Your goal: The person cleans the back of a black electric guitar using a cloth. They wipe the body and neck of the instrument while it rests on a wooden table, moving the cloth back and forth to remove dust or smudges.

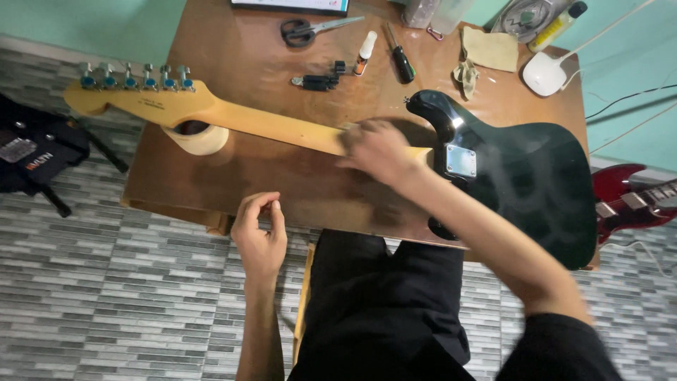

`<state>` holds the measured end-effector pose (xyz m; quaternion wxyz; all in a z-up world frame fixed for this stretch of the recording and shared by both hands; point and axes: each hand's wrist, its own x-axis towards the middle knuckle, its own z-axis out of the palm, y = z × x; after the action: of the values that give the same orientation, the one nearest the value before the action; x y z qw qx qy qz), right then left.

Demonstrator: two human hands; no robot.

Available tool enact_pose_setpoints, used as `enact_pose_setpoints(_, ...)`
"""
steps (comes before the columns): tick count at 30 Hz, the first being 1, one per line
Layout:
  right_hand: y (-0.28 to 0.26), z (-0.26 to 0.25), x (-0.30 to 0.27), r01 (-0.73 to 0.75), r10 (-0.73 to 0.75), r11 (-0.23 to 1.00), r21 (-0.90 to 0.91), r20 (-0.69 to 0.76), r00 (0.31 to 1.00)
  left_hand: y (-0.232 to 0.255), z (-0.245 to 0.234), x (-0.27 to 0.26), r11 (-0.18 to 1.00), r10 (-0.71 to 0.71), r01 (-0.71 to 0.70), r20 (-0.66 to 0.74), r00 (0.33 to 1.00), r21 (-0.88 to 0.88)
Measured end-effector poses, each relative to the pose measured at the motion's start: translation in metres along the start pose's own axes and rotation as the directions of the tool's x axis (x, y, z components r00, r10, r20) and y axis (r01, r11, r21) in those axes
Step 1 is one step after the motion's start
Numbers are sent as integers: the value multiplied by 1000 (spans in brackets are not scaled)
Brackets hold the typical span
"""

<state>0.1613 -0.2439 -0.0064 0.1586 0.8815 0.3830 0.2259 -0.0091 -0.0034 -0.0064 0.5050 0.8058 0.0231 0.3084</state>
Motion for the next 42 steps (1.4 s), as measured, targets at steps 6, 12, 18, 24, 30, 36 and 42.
enact_pose_setpoints(6,-84,-3,104,-151,152,958,245,16,988,6,1,0,999,27,-27,14,1000,16)
enact_pose_setpoints(12,-24,-22,12,78,-51,989,129,-202,978,-11,0,1,999,34,-35,18,999,17)
enact_pose_setpoints(18,59,-29,-113,6,35,961,-278,144,989,-8,10,-5,999,24,-24,-11,1000,-34)
enact_pose_setpoints(24,57,-26,-126,0,21,994,-111,191,981,2,12,-6,998,23,-20,36,999,-63)
enact_pose_setpoints(30,38,-31,-141,-25,50,996,-89,294,954,2,12,-5,999,4,-2,37,999,-49)
enact_pose_setpoints(36,57,-42,-68,-190,36,919,347,404,914,-3,8,-3,999,12,-11,-13,1000,30)
enact_pose_setpoints(42,-15,-59,68,-219,27,747,627,301,953,-3,1,-1,1000,-8,8,-56,998,-3)
